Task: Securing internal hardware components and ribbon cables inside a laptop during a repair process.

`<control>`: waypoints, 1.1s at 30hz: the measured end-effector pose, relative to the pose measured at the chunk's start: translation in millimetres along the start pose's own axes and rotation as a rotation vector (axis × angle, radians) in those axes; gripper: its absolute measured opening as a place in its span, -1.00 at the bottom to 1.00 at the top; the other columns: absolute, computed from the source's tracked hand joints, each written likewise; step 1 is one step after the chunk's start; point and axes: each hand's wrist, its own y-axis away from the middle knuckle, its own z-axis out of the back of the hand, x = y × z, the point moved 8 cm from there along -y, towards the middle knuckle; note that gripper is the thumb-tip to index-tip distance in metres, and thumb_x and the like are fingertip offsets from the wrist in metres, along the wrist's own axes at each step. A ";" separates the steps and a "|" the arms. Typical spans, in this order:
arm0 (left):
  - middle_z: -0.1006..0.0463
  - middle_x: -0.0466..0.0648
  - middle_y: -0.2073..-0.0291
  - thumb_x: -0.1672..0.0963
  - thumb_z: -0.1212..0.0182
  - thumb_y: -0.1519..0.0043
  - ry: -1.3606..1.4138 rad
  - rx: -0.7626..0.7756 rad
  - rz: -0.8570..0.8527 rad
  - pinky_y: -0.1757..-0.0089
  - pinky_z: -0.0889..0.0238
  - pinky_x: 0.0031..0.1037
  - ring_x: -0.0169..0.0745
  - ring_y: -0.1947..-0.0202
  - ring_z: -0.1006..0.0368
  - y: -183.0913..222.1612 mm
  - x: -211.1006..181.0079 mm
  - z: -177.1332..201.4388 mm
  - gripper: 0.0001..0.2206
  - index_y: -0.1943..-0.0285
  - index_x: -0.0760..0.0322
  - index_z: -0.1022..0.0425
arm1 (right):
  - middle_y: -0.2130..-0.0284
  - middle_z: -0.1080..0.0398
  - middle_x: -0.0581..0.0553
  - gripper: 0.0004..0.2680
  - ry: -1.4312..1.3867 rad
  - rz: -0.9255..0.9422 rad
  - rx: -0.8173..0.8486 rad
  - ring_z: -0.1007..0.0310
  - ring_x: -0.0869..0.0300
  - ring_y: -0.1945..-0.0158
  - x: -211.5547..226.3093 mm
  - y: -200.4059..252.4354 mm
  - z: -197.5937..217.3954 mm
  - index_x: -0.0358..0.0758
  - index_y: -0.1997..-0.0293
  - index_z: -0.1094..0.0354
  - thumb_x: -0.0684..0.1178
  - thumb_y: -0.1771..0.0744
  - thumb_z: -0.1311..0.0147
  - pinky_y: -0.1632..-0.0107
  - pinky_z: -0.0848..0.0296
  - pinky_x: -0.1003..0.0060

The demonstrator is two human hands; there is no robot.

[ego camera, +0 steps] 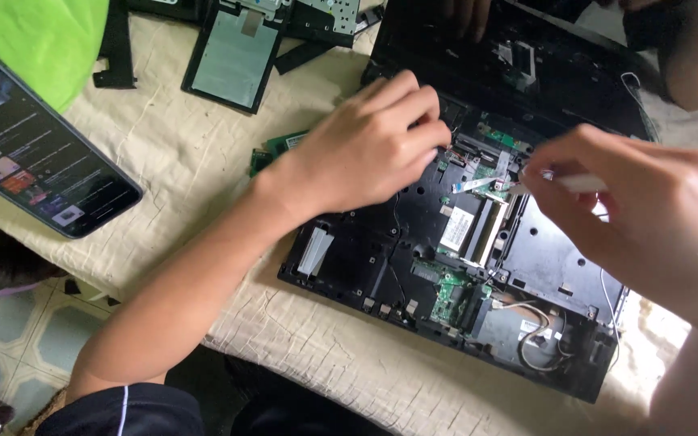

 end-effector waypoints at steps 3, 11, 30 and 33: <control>-0.57 0.09 0.25 0.28 -0.17 -0.32 0.077 0.006 0.080 0.17 -0.45 -0.48 -0.10 0.20 -0.42 0.4 14.5 16.2 -0.91 0.09 0.42 -0.58 | 0.42 -0.57 -0.10 -0.97 -0.048 0.051 -0.052 -0.63 0.20 0.34 33.3 -13.1 13.6 -0.23 0.14 -0.47 -0.20 -0.44 -0.16 0.46 -0.48 0.35; -0.58 0.04 0.48 0.18 -0.17 -0.37 0.067 0.173 0.356 0.46 -0.28 -0.06 0.18 0.46 -0.51 16.0 46.6 26.1 -0.89 0.24 0.30 -0.45 | 0.66 -0.27 -0.08 -0.87 -0.012 0.260 0.045 -0.14 0.04 0.71 104.8 -40.0 -23.9 -0.24 -0.08 -0.24 -0.13 -0.44 -0.02 0.62 -0.10 0.12; -0.53 0.05 0.50 0.08 -0.14 -0.44 0.035 0.343 0.561 0.49 -0.27 -0.05 0.19 0.51 -0.48 20.6 63.7 -5.4 -0.81 0.19 0.23 -0.34 | 0.61 -0.26 -0.07 -0.92 -0.006 0.378 -0.101 -0.03 0.04 0.69 78.5 -63.8 -73.4 -0.23 0.17 -0.10 -0.27 -0.39 0.09 0.65 -0.02 0.13; -0.51 -0.03 0.52 0.15 -0.20 -0.44 0.043 0.302 0.530 0.44 -0.37 -0.19 -0.03 0.51 -0.47 19.8 60.0 -1.1 -0.84 0.19 0.28 -0.39 | 0.64 -0.18 -0.04 -0.93 -0.052 0.404 -0.128 0.04 0.11 0.68 77.2 -62.0 -72.5 -0.26 0.14 -0.13 -0.30 -0.41 0.09 0.67 0.00 0.18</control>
